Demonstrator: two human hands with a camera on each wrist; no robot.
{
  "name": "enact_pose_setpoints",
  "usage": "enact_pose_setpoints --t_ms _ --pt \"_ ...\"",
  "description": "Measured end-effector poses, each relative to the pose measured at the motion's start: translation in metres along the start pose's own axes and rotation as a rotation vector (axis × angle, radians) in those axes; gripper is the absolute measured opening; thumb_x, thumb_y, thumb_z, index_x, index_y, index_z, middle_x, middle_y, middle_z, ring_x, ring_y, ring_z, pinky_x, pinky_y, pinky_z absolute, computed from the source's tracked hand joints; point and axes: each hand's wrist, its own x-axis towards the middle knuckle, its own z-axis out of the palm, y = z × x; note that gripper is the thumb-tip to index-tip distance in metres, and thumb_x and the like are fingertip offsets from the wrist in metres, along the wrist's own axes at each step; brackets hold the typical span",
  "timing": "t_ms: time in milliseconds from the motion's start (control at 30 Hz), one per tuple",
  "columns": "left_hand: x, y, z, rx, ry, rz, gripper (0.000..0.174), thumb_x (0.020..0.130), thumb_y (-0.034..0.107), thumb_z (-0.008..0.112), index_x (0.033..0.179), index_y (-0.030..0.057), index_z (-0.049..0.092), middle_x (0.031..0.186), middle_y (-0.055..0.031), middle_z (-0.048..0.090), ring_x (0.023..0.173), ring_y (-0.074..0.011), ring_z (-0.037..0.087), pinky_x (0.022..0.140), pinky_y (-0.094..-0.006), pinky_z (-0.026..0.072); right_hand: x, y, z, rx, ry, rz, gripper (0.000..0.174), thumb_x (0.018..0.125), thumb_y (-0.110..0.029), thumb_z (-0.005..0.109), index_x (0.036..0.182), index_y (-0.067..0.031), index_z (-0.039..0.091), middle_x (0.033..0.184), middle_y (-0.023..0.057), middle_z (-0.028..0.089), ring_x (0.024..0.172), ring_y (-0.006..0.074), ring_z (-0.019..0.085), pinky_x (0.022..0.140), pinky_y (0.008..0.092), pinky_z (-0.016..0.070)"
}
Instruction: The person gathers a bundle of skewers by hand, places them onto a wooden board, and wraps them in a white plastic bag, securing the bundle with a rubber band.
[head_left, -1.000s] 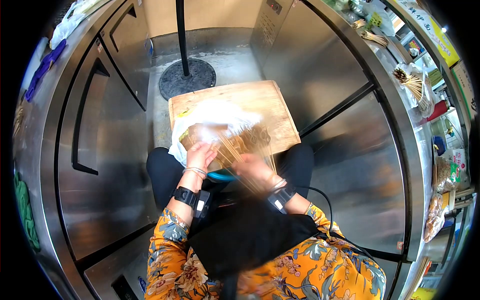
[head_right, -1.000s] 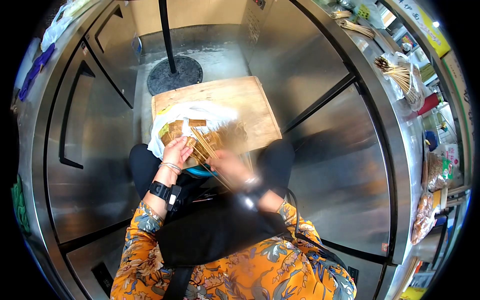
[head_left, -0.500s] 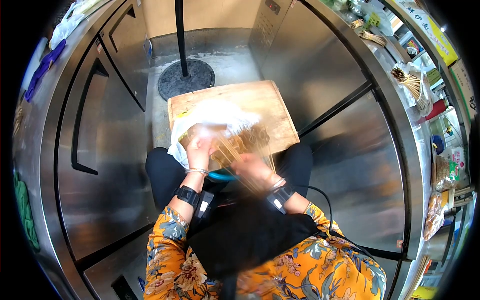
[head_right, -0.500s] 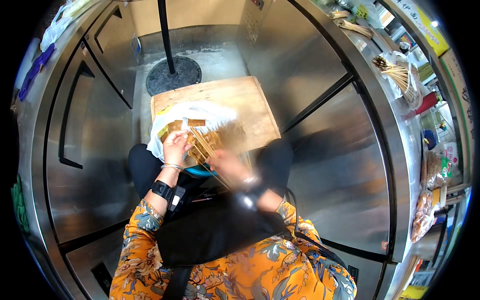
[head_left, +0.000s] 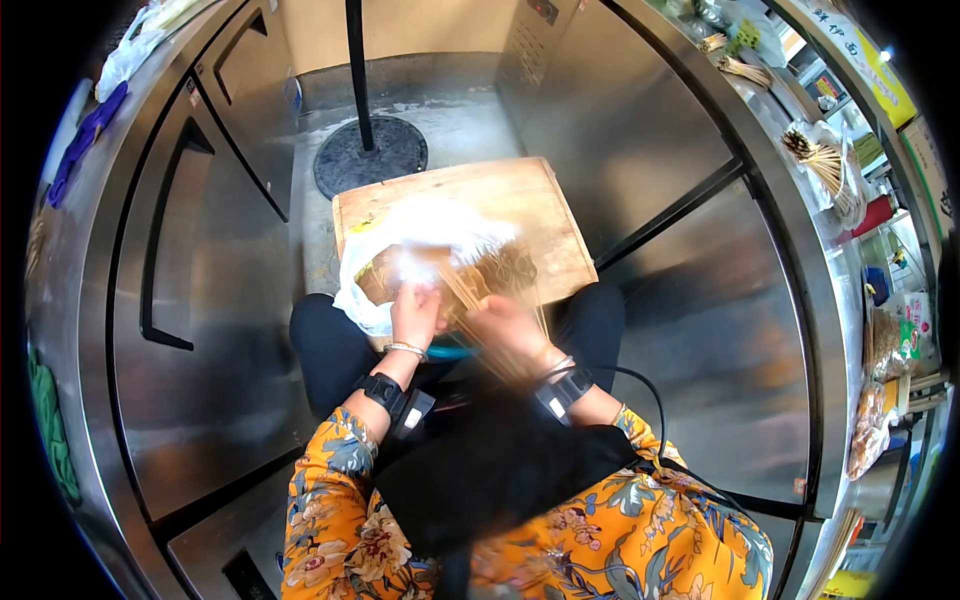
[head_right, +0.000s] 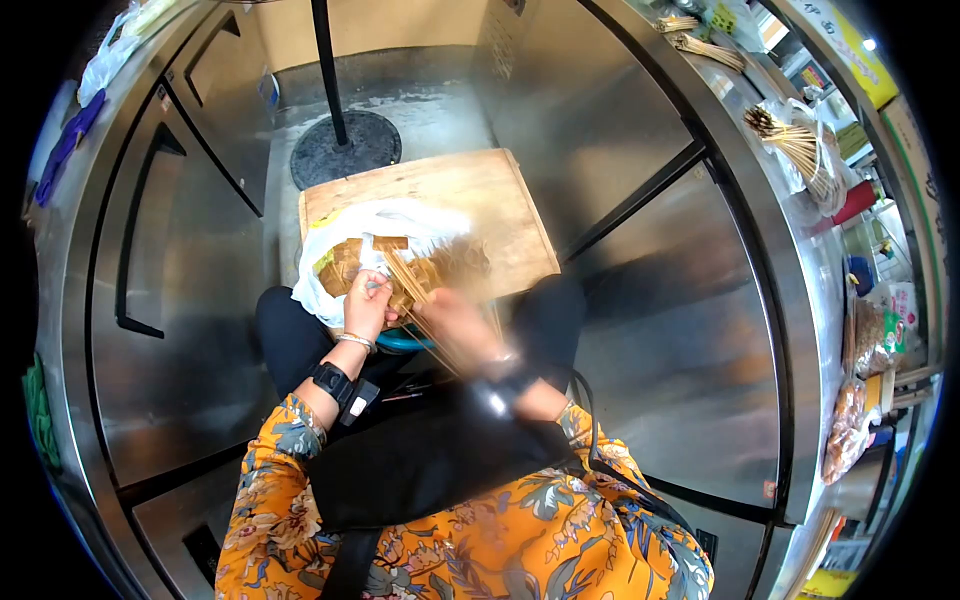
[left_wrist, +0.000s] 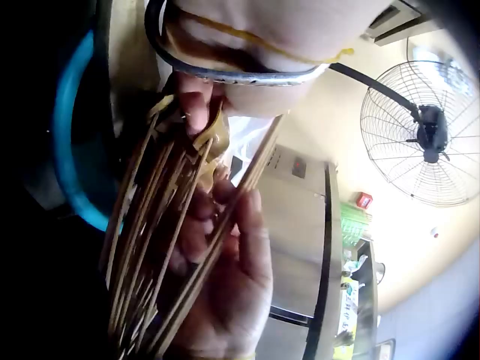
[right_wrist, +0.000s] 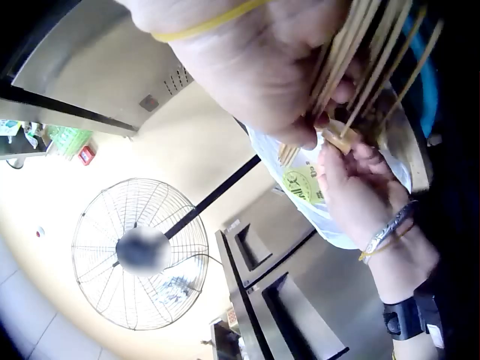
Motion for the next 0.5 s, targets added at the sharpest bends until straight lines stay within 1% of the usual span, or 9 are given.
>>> enact_pose_setpoints --t_ms 33,133,200,233,267,300,367,400,500 --pt "0.005 -0.005 0.0 0.06 0.0 0.02 0.009 0.088 0.008 0.053 0.087 0.0073 0.045 0.062 -0.003 0.055 0.041 -0.0104 0.052 0.037 -0.0226 0.0424 -0.002 -0.002 0.0 0.08 -0.017 0.015 0.005 0.084 -0.013 0.058 0.083 -0.009 0.055 0.068 -0.0046 0.05 0.061 0.0045 0.044 0.052 0.0197 0.0339" --pt "0.014 -0.018 -0.001 0.217 -0.021 0.077 0.006 0.089 0.01 0.052 0.087 0.007 0.047 0.059 -0.0038 0.055 0.042 -0.0115 0.054 0.037 -0.0237 0.0417 -0.008 -0.004 0.0 0.253 -0.052 0.046 0.006 0.085 -0.013 0.057 0.081 -0.0088 0.055 0.066 -0.0047 0.049 0.061 0.0049 0.044 0.053 0.0195 0.0343" --pt "0.027 -0.022 -0.01 0.29 -0.144 0.085 0.007 0.088 0.012 0.052 0.085 0.0063 0.049 0.058 -0.0048 0.056 0.041 -0.012 0.054 0.037 -0.0251 0.0418 -0.003 0.003 -0.001 0.267 -0.066 0.043 0.006 0.085 -0.013 0.057 0.081 -0.0084 0.055 0.066 -0.0043 0.05 0.061 0.0052 0.044 0.053 0.0194 0.0346" --pt "0.029 -0.011 -0.012 0.325 -0.202 0.091 0.008 0.088 0.013 0.052 0.084 0.006 0.051 0.057 -0.0053 0.056 0.041 -0.0123 0.054 0.037 -0.0258 0.0419 -0.001 0.005 -0.002 0.242 -0.064 0.047 0.006 0.085 -0.013 0.056 0.081 -0.0081 0.055 0.067 -0.0041 0.05 0.061 0.0053 0.045 0.053 0.0195 0.0349" --pt "0.03 0.002 -0.018 0.515 -0.174 0.169 0.012 0.086 0.014 0.052 0.082 0.0043 0.055 0.06 -0.0095 0.06 0.046 -0.0198 0.058 0.044 -0.0306 0.0457 0.001 0.007 -0.003 0.215 -0.064 0.051 0.006 0.085 -0.013 0.056 0.081 -0.0078 0.056 0.067 -0.0039 0.05 0.061 0.0053 0.045 0.054 0.0196 0.0352" --pt "0.033 0.019 -0.024 0.778 -0.112 0.37 0.012 0.084 0.016 0.054 0.083 0.0047 0.059 0.065 -0.0125 0.062 0.057 -0.0287 0.061 0.055 -0.0362 0.0484 0.002 0.007 -0.003 0.188 -0.065 0.055 0.006 0.085 -0.013 0.056 0.082 -0.0075 0.056 0.067 -0.0037 0.05 0.062 0.0053 0.045 0.054 0.0197 0.0356" --pt "0.044 0.031 -0.026 0.864 0.05 0.376 0.01 0.082 0.015 0.056 0.085 0.0063 0.061 0.07 -0.014 0.063 0.069 -0.0331 0.062 0.061 -0.0398 0.0485 0.001 0.006 -0.003 0.212 -0.039 0.086 0.007 0.085 -0.013 0.055 0.082 -0.0068 0.056 0.068 -0.0031 0.051 0.062 0.0054 0.046 0.055 0.0199 0.0364" --pt "0.055 0.033 -0.027 0.842 0.051 0.503 0.011 0.082 0.014 0.057 0.088 0.0074 0.062 0.078 -0.0132 0.064 0.075 -0.0304 0.063 0.065 -0.0388 0.049 0.001 0.004 -0.002 0.222 -0.026 0.1 0.007 0.085 -0.013 0.055 0.082 -0.0065 0.056 0.068 -0.0028 0.052 0.063 0.0054 0.046 0.055 0.02 0.0368" --pt "0.08 0.035 -0.017 0.883 -0.061 0.575 0.013 0.081 0.012 0.057 0.091 0.0077 0.062 0.087 -0.0133 0.064 0.082 -0.0288 0.062 0.07 -0.036 0.0489 -0.001 0.001 0.001 0.282 0.003 0.09 0.009 0.085 -0.014 0.056 0.082 -0.0066 0.057 0.069 -0.0028 0.053 0.062 0.0054 0.046 0.056 0.0198 0.0372"
